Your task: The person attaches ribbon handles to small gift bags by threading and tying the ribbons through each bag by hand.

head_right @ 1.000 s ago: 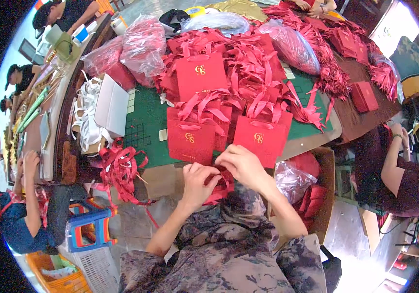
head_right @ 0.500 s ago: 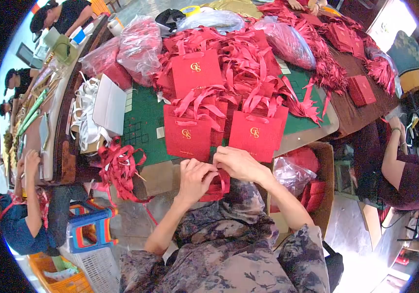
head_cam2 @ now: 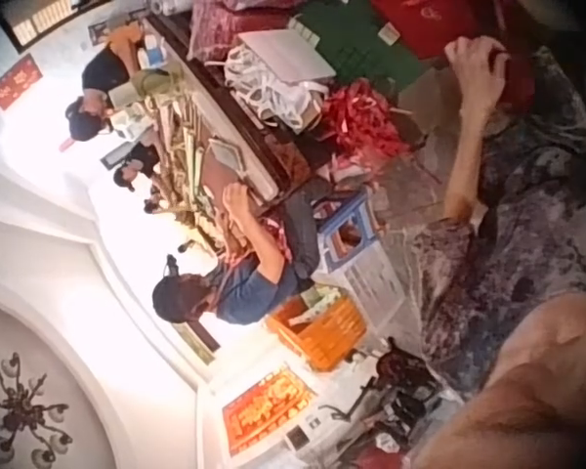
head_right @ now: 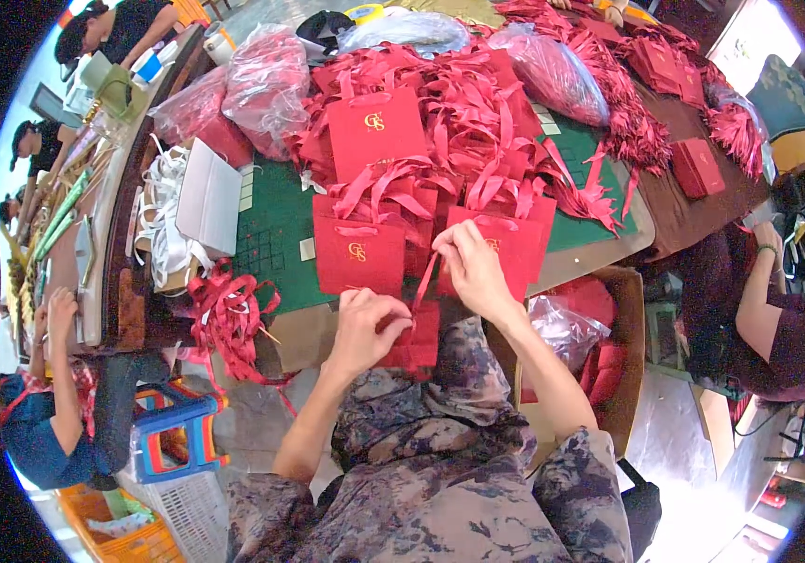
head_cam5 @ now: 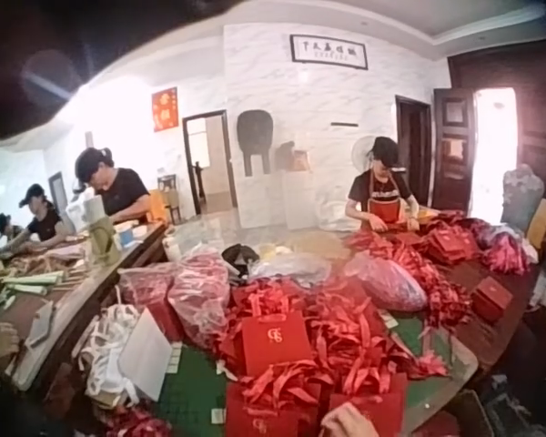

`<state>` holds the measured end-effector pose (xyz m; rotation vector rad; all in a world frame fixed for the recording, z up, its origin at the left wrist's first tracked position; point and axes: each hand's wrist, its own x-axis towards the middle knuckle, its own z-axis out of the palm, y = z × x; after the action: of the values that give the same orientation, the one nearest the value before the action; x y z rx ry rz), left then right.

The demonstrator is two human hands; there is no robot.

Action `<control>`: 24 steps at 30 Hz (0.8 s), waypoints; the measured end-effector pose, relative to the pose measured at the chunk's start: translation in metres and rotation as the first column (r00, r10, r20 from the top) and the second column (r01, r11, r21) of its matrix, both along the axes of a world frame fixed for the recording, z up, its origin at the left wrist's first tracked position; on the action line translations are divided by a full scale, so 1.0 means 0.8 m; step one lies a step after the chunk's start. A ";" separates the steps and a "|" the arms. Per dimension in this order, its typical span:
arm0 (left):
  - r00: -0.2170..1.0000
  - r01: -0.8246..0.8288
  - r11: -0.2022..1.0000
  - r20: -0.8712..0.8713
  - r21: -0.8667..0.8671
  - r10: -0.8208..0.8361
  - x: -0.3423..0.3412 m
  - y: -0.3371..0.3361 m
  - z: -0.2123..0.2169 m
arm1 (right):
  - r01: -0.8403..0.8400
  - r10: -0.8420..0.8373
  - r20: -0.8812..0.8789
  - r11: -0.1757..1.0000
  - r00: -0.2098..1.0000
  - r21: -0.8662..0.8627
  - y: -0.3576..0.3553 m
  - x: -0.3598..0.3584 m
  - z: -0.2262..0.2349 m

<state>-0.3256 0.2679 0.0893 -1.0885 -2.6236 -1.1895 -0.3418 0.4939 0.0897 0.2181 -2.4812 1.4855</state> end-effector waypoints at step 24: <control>0.934 -0.349 0.935 0.104 0.059 0.342 -0.041 0.005 -0.029 | 0.034 -0.116 0.227 0.941 0.967 0.337 -0.075 0.175 -0.083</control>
<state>-0.3583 0.2717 0.0663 -0.5360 -2.6599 -1.2703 -0.2018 0.4336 0.0231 -0.0056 -2.8929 1.1146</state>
